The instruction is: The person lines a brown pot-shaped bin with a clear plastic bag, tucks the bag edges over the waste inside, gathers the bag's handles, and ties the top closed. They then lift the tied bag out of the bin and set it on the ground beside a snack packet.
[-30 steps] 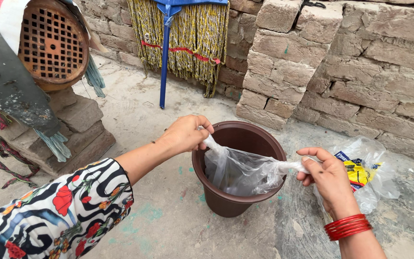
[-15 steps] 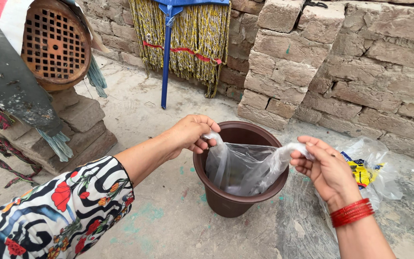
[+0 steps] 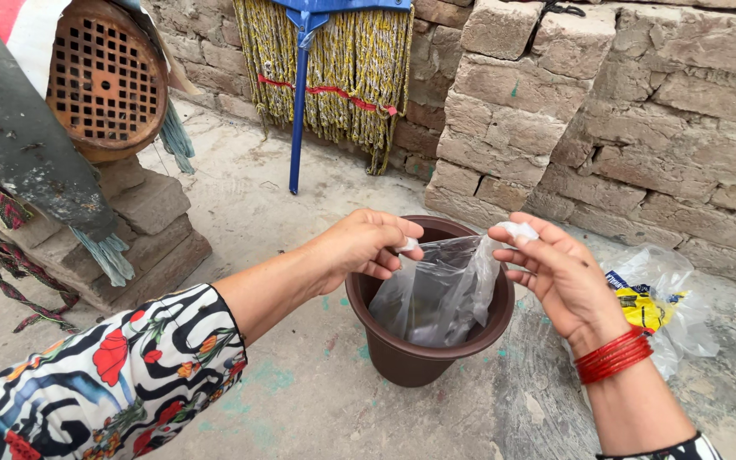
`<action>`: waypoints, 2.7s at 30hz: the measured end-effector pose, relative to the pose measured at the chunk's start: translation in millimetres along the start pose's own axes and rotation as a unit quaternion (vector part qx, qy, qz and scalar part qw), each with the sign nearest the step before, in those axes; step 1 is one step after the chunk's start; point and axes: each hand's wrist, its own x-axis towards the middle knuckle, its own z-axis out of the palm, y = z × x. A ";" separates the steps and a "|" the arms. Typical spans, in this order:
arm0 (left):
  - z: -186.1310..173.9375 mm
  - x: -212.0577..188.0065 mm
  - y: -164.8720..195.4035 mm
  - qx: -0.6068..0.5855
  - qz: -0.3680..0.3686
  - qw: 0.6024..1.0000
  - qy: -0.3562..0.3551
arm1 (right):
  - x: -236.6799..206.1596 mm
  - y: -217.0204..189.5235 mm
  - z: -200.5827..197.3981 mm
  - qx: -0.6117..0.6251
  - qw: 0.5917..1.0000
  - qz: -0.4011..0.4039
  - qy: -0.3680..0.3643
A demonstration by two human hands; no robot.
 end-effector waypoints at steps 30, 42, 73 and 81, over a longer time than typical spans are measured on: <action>-0.8 -20.7 2.2 0.527 0.171 0.815 0.169 | -9.1 38.2 -19.5 -0.225 0.957 -0.152 0.102; -2.7 -18.7 1.2 0.482 0.116 0.857 0.139 | -12.5 34.3 -19.9 -0.184 0.980 -0.009 0.071; 3.5 -17.5 12.4 0.451 0.125 0.871 0.150 | 7.7 -6.9 13.7 -0.090 0.996 0.000 0.010; 12.9 -13.5 3.7 0.455 0.125 0.872 0.128 | 9.2 25.1 18.8 -0.100 0.994 -0.033 -0.026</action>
